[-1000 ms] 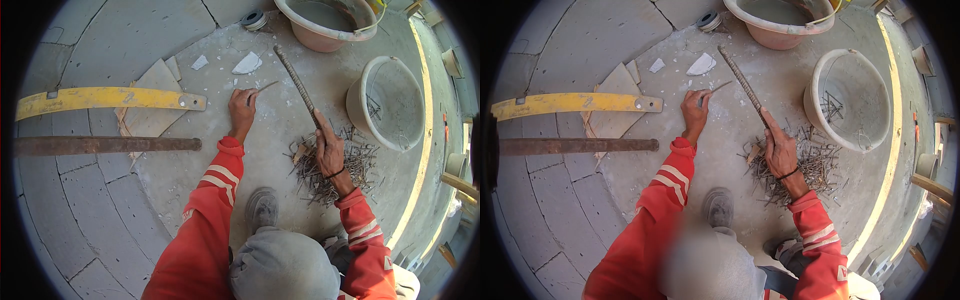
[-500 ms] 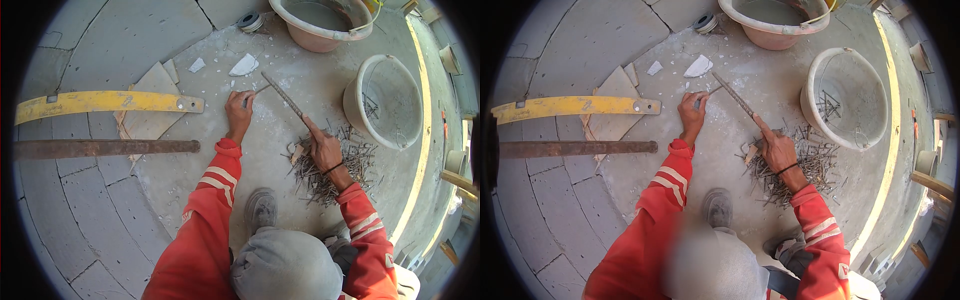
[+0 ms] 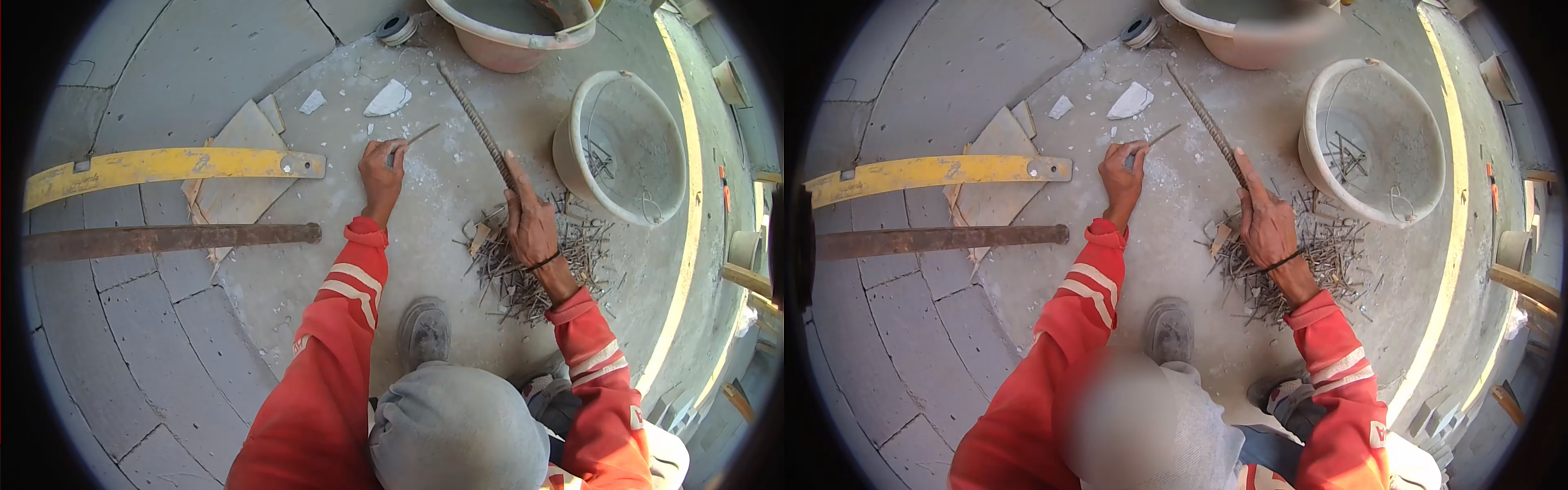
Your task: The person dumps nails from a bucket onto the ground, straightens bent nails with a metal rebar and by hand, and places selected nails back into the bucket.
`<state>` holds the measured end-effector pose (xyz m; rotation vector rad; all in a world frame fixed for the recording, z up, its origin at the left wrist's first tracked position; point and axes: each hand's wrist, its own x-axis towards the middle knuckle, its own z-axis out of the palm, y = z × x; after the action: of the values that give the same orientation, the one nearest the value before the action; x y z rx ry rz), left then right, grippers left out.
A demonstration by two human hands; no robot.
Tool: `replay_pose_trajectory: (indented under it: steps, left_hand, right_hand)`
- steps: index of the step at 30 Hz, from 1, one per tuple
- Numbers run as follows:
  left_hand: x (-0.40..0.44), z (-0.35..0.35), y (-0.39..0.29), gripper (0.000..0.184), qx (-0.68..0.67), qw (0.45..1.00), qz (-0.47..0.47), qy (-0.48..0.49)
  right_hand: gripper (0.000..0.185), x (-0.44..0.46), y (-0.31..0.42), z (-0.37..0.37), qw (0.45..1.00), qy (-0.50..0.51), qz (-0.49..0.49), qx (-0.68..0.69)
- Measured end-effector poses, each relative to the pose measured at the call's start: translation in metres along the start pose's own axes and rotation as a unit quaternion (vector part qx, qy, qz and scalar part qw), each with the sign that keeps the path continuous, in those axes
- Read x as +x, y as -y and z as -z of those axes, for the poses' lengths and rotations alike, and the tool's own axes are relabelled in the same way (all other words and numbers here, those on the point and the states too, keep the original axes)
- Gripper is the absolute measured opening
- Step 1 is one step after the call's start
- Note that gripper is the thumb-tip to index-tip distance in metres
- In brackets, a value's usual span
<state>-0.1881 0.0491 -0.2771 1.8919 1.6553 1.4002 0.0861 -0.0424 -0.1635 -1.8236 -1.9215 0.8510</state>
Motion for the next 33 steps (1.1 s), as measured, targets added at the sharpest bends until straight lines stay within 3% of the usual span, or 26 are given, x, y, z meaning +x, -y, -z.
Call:
replay_pose_trajectory:
  steps: [2, 3, 5, 6, 10, 12, 13, 15, 20, 22, 23, 25, 26, 27, 29, 31, 33]
  left_hand:
    - [0.006, -0.004, 0.001, 0.012, -0.005, 1.0, 0.008, 0.0]
    - [-0.001, -0.003, 0.0, 0.012, -0.007, 0.999, 0.031, 0.002]
    - [0.001, -0.002, -0.001, 0.013, -0.007, 1.0, 0.024, -0.002]
    - [0.0, -0.002, -0.003, 0.014, -0.005, 1.0, 0.02, 0.001]
    - [-0.019, 0.003, -0.003, 0.013, 0.012, 0.999, 0.041, 0.022]
    - [0.0, -0.004, 0.003, 0.012, -0.002, 1.0, -0.001, 0.004]
    - [-0.002, -0.002, 0.004, 0.012, -0.001, 1.0, 0.0, 0.002]
    - [0.0, -0.004, 0.003, 0.011, 0.003, 1.0, 0.0, 0.003]
    - [-0.018, 0.001, 0.003, 0.011, 0.01, 1.0, 0.017, 0.019]
    - [0.003, -0.003, 0.007, 0.011, 0.015, 1.0, -0.011, 0.004]
    - [-0.001, -0.002, 0.006, 0.012, 0.012, 1.0, -0.003, 0.0]
    - [-0.003, -0.006, 0.002, 0.012, 0.003, 1.0, 0.0, -0.006]
    - [-0.005, -0.005, 0.003, 0.012, -0.006, 1.0, 0.003, -0.003]
    - [-0.001, -0.005, 0.005, 0.011, -0.012, 1.0, 0.005, -0.006]
    - [-0.012, 0.002, 0.002, 0.011, 0.001, 1.0, 0.009, -0.002]
    - [0.01, -0.005, 0.004, 0.011, 0.001, 1.0, -0.022, -0.013]
    - [-0.001, -0.001, 0.0, 0.012, -0.001, 1.0, 0.008, 0.005]
  right_hand:
    - [0.074, 0.008, -0.005, 0.001, 0.976, -0.139, 0.162, 0.046]
    - [0.074, 0.006, -0.009, 0.001, 0.976, -0.139, 0.163, 0.045]
    - [0.066, 0.01, -0.026, -0.001, 0.984, 0.058, 0.088, -0.141]
    - [0.066, 0.014, -0.038, -0.011, 0.984, 0.062, 0.084, -0.143]
    - [0.065, -0.008, 0.006, 0.003, 0.999, 0.028, 0.023, -0.002]
    - [0.078, 0.001, -0.007, -0.004, 0.976, -0.11, 0.181, 0.056]
    - [0.078, 0.001, -0.015, -0.007, 0.976, -0.108, 0.183, 0.056]
    - [0.071, 0.011, -0.025, -0.006, 0.976, 0.077, 0.106, -0.175]
    - [0.077, -0.006, 0.005, 0.006, 0.999, -0.011, 0.05, 0.009]
    - [0.075, 0.001, -0.012, -0.003, 0.971, -0.122, 0.199, 0.051]
    - [0.075, 0.002, -0.02, -0.006, 0.971, -0.12, 0.2, 0.049]
    - [0.065, 0.011, -0.031, -0.009, 0.984, 0.055, 0.1, -0.135]
    - [0.06, 0.008, -0.035, -0.017, 0.986, -0.024, 0.138, -0.086]
    - [0.06, 0.015, -0.022, -0.009, 0.986, -0.028, 0.143, -0.086]
    - [0.06, 0.001, 0.011, 0.012, 0.996, -0.047, 0.079, 0.011]
    - [0.06, 0.003, 0.006, 0.011, 0.991, -0.078, 0.103, 0.025]
    - [0.061, -0.003, -0.011, -0.002, 0.98, -0.093, 0.177, 0.022]
